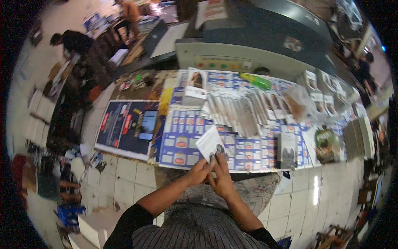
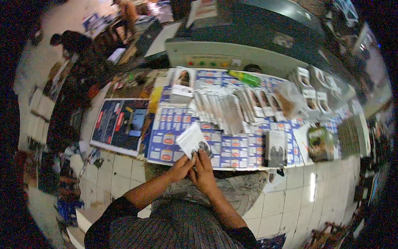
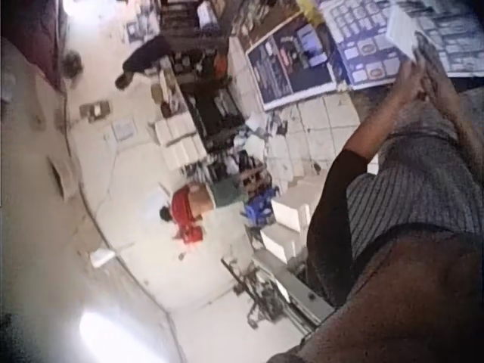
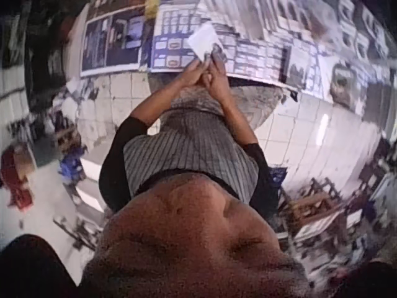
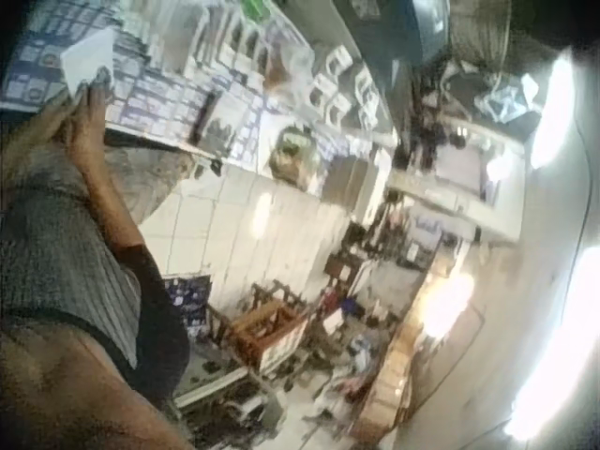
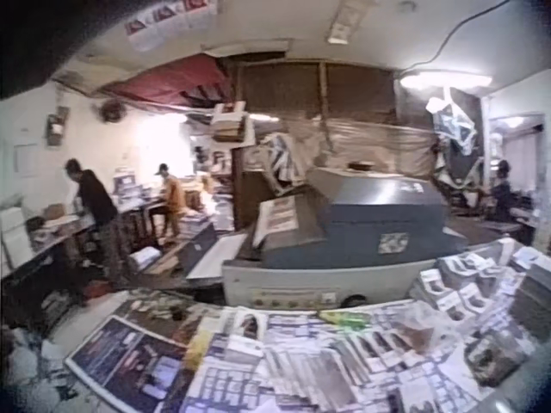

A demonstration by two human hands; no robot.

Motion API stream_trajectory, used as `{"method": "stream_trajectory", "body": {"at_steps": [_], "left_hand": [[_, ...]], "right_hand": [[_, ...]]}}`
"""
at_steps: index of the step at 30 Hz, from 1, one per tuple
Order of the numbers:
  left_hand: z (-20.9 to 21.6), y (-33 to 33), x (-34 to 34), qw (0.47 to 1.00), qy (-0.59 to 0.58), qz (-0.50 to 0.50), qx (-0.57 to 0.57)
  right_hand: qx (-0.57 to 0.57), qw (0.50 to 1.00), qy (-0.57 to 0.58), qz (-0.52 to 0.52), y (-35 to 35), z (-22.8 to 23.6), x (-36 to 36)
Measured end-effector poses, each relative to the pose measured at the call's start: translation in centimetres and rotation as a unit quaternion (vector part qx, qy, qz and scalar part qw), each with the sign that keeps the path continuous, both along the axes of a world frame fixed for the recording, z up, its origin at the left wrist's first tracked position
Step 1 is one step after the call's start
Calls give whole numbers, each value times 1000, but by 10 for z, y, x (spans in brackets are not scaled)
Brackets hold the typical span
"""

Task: The person picks up individual small packets from a large pile and organizes them into stacks on a patterned table.

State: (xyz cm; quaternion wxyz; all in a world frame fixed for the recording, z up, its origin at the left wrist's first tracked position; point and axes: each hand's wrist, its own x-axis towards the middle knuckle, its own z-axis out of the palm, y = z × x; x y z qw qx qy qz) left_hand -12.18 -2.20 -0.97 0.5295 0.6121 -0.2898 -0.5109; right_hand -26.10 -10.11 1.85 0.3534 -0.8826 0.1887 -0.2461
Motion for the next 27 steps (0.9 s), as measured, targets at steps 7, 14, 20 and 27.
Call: {"method": "stream_trajectory", "body": {"at_steps": [7,14,20,27], "left_hand": [[12,49,18,994,41,95,-19],[-23,62,25,995,49,76,45],[-22,64,29,994,20,100,39],[-35,67,44,933,297,175,-98]], "right_hand": [[40,996,22,-71,-18,-7,21],[38,999,26,13,3,-1,32],[61,997,36,-26,6,-2,35],[39,997,53,34,17,15,38]]}}
